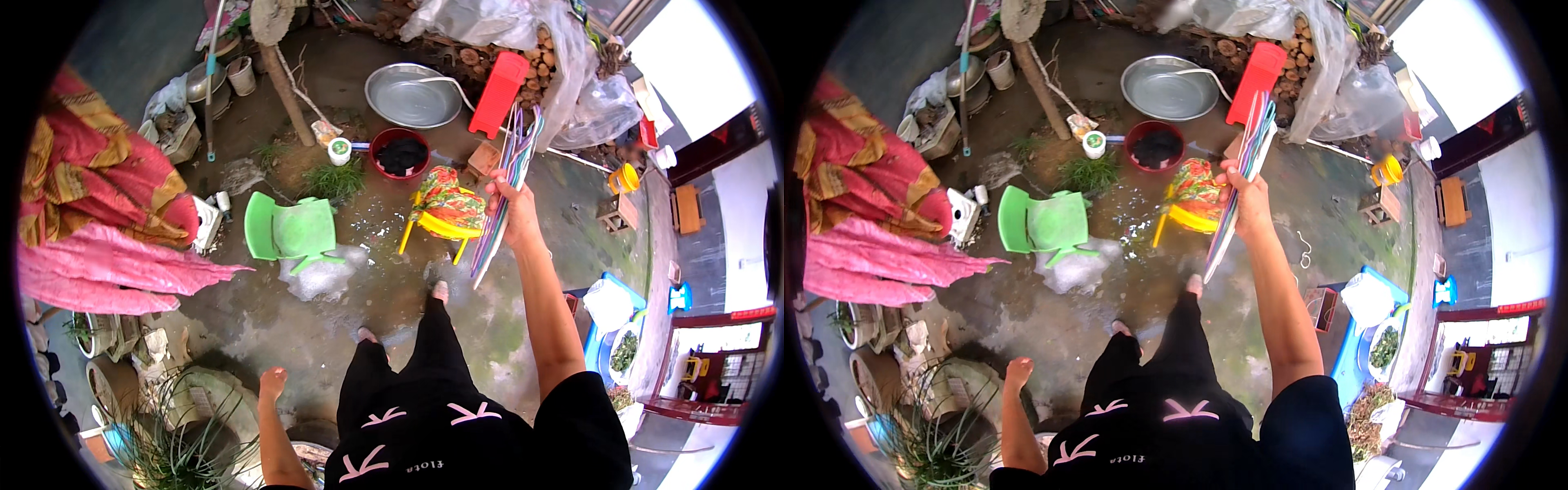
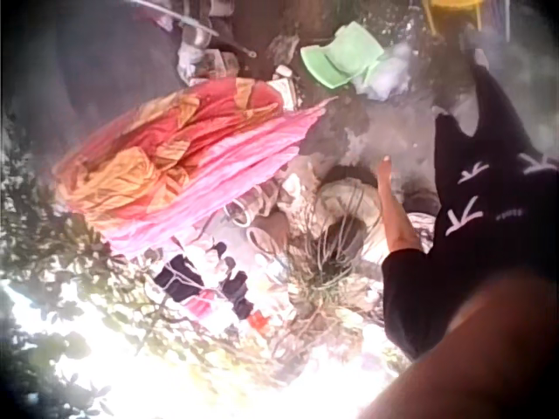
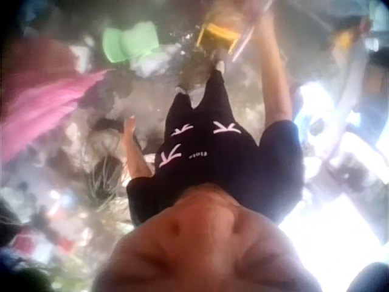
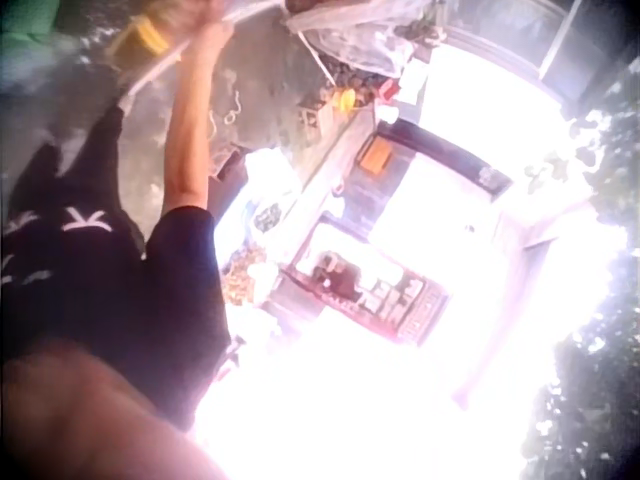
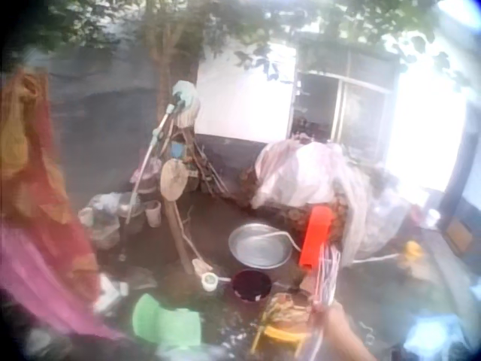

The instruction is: The person removes items of clothing from a line and a chair, then takes a black garment from a red bucket and puts it onto a plastic hanger.

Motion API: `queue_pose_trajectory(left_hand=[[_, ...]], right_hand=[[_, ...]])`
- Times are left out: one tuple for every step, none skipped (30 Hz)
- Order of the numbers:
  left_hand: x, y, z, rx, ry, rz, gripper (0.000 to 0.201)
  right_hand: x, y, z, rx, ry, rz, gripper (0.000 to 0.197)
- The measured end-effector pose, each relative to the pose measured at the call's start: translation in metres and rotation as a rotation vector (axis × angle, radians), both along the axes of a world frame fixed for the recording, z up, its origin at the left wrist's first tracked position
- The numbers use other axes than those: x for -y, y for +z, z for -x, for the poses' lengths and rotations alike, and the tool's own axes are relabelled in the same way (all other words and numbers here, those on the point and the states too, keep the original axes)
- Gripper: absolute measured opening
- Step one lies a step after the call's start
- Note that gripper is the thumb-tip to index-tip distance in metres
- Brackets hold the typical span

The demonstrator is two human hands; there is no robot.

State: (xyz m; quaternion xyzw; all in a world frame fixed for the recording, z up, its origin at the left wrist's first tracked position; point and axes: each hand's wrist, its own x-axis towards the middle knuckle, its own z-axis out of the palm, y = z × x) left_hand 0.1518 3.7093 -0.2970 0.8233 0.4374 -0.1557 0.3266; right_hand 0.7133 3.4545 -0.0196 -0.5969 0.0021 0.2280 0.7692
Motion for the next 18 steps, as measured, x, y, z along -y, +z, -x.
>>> queue_pose_trajectory(left_hand=[[0.002,-0.009,-0.016,-0.006,-0.048,-0.069,0.023],[0.004,-0.016,-0.029,-0.012,-0.097,-0.136,0.024],[0.008,-0.02,-0.051,0.003,-0.118,-0.121,0.024],[0.012,-0.014,-0.089,0.02,-0.144,-0.107,0.025],[0.021,-0.01,-0.12,0.037,-0.166,-0.097,0.026],[0.031,-0.021,-0.139,0.201,-0.117,-0.053,0.027],[0.043,-0.039,-0.162,0.366,-0.069,-0.007,0.028],[0.053,-0.052,-0.186,0.53,-0.023,0.037,0.029],[0.071,-0.04,-0.232,0.387,-0.102,-0.039,0.028],[0.091,-0.016,-0.286,0.236,-0.18,-0.116,0.027],[0.105,-0.011,-0.322,0.237,-0.163,-0.034,0.024],[0.118,-0.01,-0.357,0.242,-0.148,0.052,0.022],[0.133,-0.016,-0.391,0.255,-0.122,0.122,0.02],[0.147,-0.021,-0.423,0.265,-0.095,0.195,0.018],[0.161,-0.024,-0.456,0.329,-0.128,0.202,0.017],[0.174,-0.027,-0.489,0.393,-0.163,0.213,0.017],[0.184,-0.032,-0.518,0.387,-0.206,0.213,0.018],[0.193,-0.037,-0.544,0.384,-0.248,0.212,0.02]], right_hand=[[0.009,-0.009,-0.006,0.01,0.014,0.007,0.012],[0.019,-0.016,-0.013,0.019,0.028,0.015,0.012],[0.029,-0.024,-0.02,0.014,0.028,0.045,0.011],[0.039,-0.032,-0.026,-0.008,0.007,0.066,0.011],[0.05,-0.041,-0.033,-0.03,-0.009,0.083,0.012],[0.058,-0.048,-0.039,-0.051,-0.013,0.097,0.012],[0.066,-0.054,-0.044,-0.102,-0.028,0.101,0.012],[0.074,-0.064,-0.05,-0.156,-0.043,0.103,0.012],[0.088,-0.077,-0.058,-0.212,-0.079,0.116,0.012],[0.103,-0.091,-0.064,-0.235,-0.094,0.128,0.011],[0.115,-0.102,-0.068,-0.261,-0.098,0.134,0.011],[0.127,-0.113,-0.073,-0.284,-0.105,0.144,0.011],[0.14,-0.126,-0.078,-0.296,-0.094,0.162,0.011],[0.154,-0.138,-0.083,-0.311,-0.081,0.182,0.011],[0.167,-0.149,-0.089,-0.329,-0.069,0.203,0.011],[0.178,-0.156,-0.094,-0.349,-0.083,0.23,0.01],[0.187,-0.16,-0.098,-0.371,-0.094,0.256,0.01],[0.197,-0.166,-0.104,-0.391,-0.103,0.281,0.01]])
